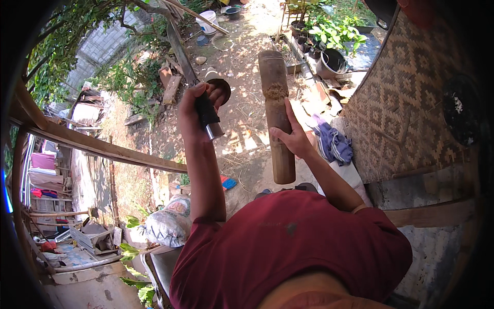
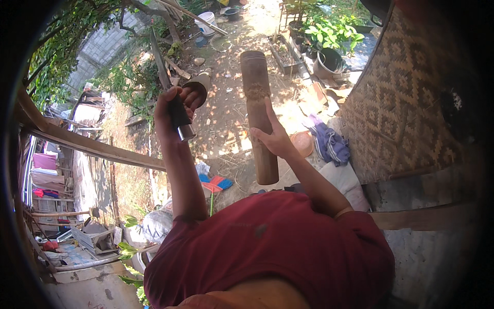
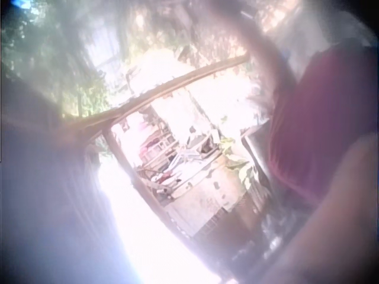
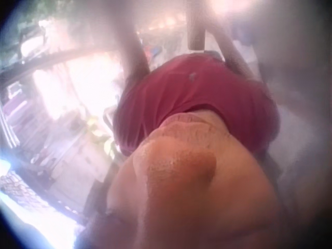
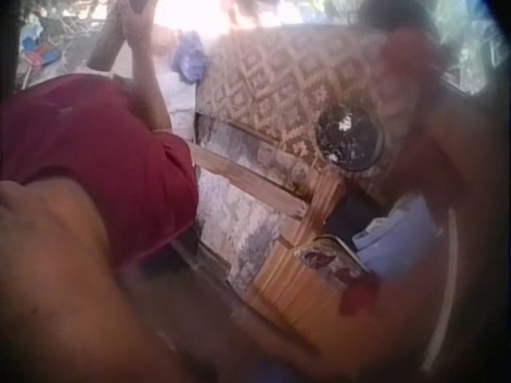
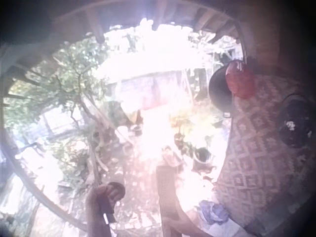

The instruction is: The person retrieves a long bamboo pole and uses a knife to split it lengthwise into thin strips. They repeatedly position the pole, drive the knife along its length, and separate the resulting strips, placing them on the ground.

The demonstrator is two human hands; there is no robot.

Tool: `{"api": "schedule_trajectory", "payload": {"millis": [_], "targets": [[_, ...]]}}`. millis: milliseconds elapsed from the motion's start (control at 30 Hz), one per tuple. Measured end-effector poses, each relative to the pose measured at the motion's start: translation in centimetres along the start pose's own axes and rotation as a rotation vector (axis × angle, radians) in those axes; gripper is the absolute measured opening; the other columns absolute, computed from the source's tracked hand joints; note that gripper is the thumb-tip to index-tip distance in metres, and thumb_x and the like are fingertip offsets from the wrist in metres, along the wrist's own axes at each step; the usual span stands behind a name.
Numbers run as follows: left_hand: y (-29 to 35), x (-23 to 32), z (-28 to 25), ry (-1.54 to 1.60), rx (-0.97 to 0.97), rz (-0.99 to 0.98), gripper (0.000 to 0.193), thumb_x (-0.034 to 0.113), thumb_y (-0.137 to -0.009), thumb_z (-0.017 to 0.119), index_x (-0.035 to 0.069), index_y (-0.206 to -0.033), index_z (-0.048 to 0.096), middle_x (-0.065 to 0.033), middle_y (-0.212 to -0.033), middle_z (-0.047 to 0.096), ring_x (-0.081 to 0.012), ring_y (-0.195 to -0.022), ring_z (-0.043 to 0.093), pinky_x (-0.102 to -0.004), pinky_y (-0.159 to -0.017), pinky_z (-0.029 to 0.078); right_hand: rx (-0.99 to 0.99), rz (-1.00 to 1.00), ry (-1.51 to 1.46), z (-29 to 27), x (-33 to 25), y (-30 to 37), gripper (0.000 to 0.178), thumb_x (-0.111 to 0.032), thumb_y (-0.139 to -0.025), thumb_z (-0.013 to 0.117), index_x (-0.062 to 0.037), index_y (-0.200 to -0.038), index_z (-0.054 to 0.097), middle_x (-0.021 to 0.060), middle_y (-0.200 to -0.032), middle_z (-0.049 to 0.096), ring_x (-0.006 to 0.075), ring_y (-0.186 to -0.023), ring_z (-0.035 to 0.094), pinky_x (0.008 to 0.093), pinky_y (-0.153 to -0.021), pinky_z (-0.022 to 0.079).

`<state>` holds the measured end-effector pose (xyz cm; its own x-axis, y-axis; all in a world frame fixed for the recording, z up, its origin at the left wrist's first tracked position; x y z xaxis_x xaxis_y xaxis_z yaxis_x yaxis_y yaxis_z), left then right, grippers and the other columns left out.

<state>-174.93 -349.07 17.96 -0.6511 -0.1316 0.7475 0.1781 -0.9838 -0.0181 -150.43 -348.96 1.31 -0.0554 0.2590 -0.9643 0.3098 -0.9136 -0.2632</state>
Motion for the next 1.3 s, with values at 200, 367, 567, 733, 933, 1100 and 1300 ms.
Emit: {"api": "schedule_trajectory", "payload": {"millis": [200,367,567,733,933,1100,1300], "targets": [[-0.9,0.2,3.7,-0.125,0.069,0.069,0.019,0.012,-0.086,0.064,-0.004,-0.093,0.057,-0.0095,-0.079,0.059,-0.0173,-0.064,0.059,-0.0277,-0.059,0.05,0.058,-0.119,0.378,5.6,-6.8,-10.0,0.11,-0.035,-0.073,0.089,-0.0263,-0.158,0.02,0.0271,-0.136,0.044,0.0372,-0.125,0.05,0.0415,-0.104,0.046],[-2.2,1.5,2.3,-0.071,-0.106,0.051,0.017,0.01,-0.089,0.061,-0.007,-0.093,0.058,-0.0104,-0.08,0.062,-0.0187,-0.068,0.063,-0.0272,-0.063,0.052,0.364,-0.39,0.455,7.4,-8.1,-14.5,0.127,-0.058,-0.051,0.092,-0.031,-0.155,0.026,0.0321,-0.117,0.042,0.0504,-0.099,0.058,0.0521,-0.086,0.055],[2.4,2.6,2.0,-0.303,0.026,0.137,0.025,0.014,-0.094,0.062,-0.008,-0.106,0.058,-0.0199,-0.093,0.07,-0.023,-0.079,0.072,-0.0358,-0.073,0.062,0.364,-0.504,0.514,7.2,-8.8,-16.8,0.122,-0.059,-0.051,0.092,-0.0293,-0.153,0.032,0.0317,-0.117,0.044,0.0489,-0.099,0.059,0.0506,-0.084,0.055],[6.2,0.0,-2.4,-0.738,0.257,0.263,0.022,0.02,-0.1,0.056,0.0,-0.107,0.05,-0.0103,-0.08,0.063,-0.0173,-0.066,0.063,-0.0316,-0.06,0.053,0.339,-0.503,0.456,7.5,-8.7,-18.2,0.125,-0.06,-0.053,0.091,-0.0311,-0.155,0.025,0.0317,-0.116,0.044,0.0504,-0.103,0.057,0.0503,-0.086,0.054],[8.4,-2.1,-1.5,-0.942,0.324,0.517,0.029,0.027,-0.101,0.06,0.004,-0.112,0.046,-0.0046,-0.08,0.059,-0.0098,-0.067,0.057,-0.0243,-0.058,0.046,0.334,-0.566,0.467,8.1,-8.6,-19.4,0.128,-0.057,-0.053,0.092,-0.0323,-0.156,0.021,0.0321,-0.116,0.045,0.0515,-0.101,0.059,0.0504,-0.085,0.055],[7.3,-3.7,-3.9,-0.662,0.345,0.344,0.038,0.025,-0.098,0.062,0.003,-0.126,0.047,-0.0026,-0.075,0.057,-0.0068,-0.06,0.053,-0.022,-0.05,0.042,0.288,-0.492,0.433,8.4,-9.3,-19.2,0.128,-0.057,-0.053,0.092,-0.034,-0.156,0.02,0.0337,-0.116,0.045,0.0538,-0.104,0.059,0.0514,-0.087,0.055],[8.6,-3.4,-4.9,-0.491,0.372,0.234,0.025,0.02,-0.097,0.06,0.003,-0.11,0.048,-0.0049,-0.075,0.058,-0.0104,-0.058,0.054,-0.023,-0.05,0.043,0.295,-0.484,0.445,8.3,-9.3,-19.5,0.128,-0.057,-0.053,0.092,-0.0358,-0.156,0.018,0.0359,-0.117,0.045,0.0539,-0.103,0.06,0.051,-0.087,0.055]]}}
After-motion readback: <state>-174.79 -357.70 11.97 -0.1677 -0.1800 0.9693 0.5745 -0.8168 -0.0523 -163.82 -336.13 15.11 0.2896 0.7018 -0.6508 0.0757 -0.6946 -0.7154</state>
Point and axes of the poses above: each hand's wrist, its own y-axis away from the middle knuckle, its own z-axis out of the palm, x = y × z, the point moved 2 cm from there along -y, towards the middle knuckle
